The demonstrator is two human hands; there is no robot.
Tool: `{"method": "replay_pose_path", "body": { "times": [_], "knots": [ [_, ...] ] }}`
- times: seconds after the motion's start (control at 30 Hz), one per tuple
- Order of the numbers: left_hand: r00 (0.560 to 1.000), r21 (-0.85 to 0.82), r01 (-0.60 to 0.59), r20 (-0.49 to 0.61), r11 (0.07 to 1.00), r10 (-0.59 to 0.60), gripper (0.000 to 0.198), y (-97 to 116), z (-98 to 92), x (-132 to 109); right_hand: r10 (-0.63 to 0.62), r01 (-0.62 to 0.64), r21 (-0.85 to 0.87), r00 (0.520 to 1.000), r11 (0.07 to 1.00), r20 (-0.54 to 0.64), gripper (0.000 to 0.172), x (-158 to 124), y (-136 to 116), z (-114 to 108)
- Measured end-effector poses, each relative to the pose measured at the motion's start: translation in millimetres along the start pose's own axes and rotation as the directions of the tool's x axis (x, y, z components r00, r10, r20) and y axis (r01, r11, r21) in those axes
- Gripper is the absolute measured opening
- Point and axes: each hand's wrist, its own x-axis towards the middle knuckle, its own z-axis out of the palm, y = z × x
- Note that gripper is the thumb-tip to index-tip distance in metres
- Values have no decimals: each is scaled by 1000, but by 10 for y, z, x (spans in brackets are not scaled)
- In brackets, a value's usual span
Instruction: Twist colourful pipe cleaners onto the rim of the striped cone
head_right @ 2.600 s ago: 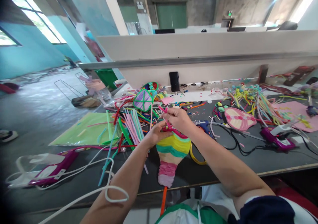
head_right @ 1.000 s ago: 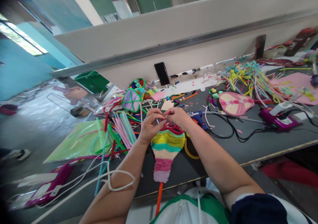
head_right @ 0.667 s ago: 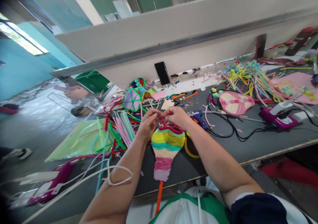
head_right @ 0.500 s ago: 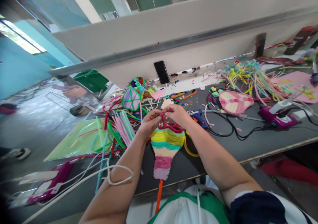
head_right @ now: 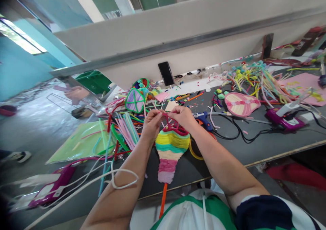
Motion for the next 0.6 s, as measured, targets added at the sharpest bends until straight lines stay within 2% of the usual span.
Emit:
{"method": "replay_pose_path", "body": {
  "times": [0.07,0.13,0.27,0.4,0.6],
  "knots": [
    [992,-195,124,6,973,-126,15,21,-69,32,21,-23,197,1000,980,12,24,3,-11,-30],
    [977,-330,206,16,921,-212,18,38,-140,59,41,-62,403,997,913,61,29,-5,-41,-47],
    [968,-451,241,47,859,-247,19,70,-211,76,-4,-70,593,992,802,122,32,-48,-105,-32],
    [972,-436,231,63,870,-226,21,148,-213,74,-57,-35,628,991,777,125,32,-73,-117,-12],
    [978,-387,204,38,900,-205,27,230,-246,101,-65,6,487,992,874,104,33,-57,-72,-1]
  ]
}}
